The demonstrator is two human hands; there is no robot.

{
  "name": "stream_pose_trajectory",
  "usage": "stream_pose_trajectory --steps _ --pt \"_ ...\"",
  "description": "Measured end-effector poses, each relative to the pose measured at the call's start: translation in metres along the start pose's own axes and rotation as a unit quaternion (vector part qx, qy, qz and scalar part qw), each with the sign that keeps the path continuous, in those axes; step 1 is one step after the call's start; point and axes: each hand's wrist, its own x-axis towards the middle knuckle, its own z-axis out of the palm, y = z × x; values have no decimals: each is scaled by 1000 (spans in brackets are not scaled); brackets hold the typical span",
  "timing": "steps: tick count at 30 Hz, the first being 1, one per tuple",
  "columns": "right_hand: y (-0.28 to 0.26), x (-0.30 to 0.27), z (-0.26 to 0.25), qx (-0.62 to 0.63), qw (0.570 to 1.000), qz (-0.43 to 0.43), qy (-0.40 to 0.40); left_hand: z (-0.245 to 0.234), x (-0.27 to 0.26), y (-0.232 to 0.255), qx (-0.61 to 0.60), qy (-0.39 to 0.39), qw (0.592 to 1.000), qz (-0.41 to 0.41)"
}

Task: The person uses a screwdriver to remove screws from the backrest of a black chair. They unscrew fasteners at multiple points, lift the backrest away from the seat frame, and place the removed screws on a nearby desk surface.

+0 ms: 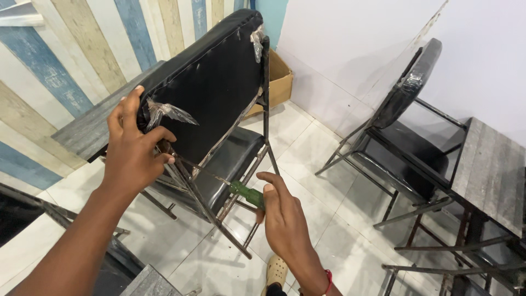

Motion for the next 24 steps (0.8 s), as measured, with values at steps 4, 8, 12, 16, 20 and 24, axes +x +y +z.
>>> stream_pose_trajectory --steps 4,8,12,16,20,24 --pt "0 -2 2 -17 1000 7 10 1 0 0 13 2 1000 -1" --pt "9 -1 1 80 991 -111 -7 0 0 2 6 -14 1000 -24" --pt "22 8 3 65 990 -125 9 1 0 -1 7 4 1000 -11" --pt "28 12 -7 1 998 -20 -57 4 0 2 9 -5 999 -35" --pt "29 5 -5 -14 992 -106 -60 5 -2 2 9 -11 999 -51" --pt "33 2 -7 96 983 -114 -109 8 0 1 45 -2 998 -47"
